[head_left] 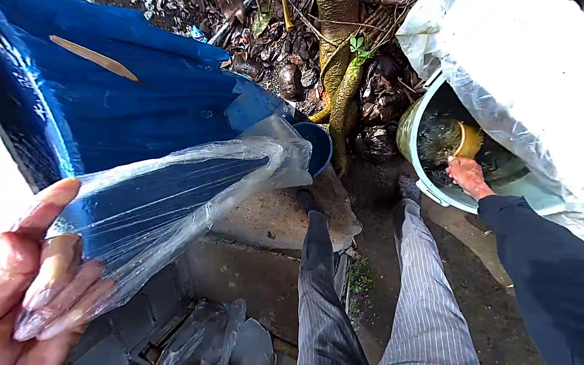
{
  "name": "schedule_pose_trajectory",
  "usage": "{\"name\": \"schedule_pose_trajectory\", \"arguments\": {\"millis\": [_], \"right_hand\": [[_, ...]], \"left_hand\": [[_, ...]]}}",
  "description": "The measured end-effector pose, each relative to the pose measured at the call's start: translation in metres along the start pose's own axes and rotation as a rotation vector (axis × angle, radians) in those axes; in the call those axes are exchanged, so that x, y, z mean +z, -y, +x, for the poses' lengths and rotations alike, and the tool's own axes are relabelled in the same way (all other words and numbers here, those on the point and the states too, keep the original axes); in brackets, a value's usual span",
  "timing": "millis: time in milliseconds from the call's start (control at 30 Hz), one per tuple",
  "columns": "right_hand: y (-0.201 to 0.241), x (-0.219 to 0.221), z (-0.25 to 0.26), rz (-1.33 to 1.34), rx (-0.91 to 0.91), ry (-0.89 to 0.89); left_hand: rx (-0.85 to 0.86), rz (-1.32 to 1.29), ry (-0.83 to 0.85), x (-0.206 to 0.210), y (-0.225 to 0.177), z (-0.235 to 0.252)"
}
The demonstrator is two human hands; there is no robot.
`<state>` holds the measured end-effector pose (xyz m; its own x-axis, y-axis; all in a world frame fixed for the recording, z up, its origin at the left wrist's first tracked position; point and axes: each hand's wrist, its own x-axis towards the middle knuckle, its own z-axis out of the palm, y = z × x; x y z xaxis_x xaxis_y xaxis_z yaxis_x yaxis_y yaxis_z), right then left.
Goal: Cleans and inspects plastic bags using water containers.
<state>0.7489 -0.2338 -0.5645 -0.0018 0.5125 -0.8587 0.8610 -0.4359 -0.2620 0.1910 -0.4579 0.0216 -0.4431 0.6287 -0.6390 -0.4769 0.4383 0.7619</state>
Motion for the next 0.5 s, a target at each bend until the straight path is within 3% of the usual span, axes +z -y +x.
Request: {"name": "schedule_pose_trajectory", "arguments": {"millis": [133, 300, 500], "right_hand": [[-0.002, -0.026, -0.027, 0.24, 0.027, -0.002], [-0.002, -0.051, -0.079, 0.321, 0.007, 0.028], [0.007, -0.065, -0.144, 0.392, -0.042, 0.009]], "left_hand": [[0.044, 0.089, -0.104, 0.026, 0.017, 0.005], [0.031, -0.004, 0.038, 0.0, 0.036, 0.016], [0.021, -0.04, -0.005, 0.001, 0.042, 0.004]]}}
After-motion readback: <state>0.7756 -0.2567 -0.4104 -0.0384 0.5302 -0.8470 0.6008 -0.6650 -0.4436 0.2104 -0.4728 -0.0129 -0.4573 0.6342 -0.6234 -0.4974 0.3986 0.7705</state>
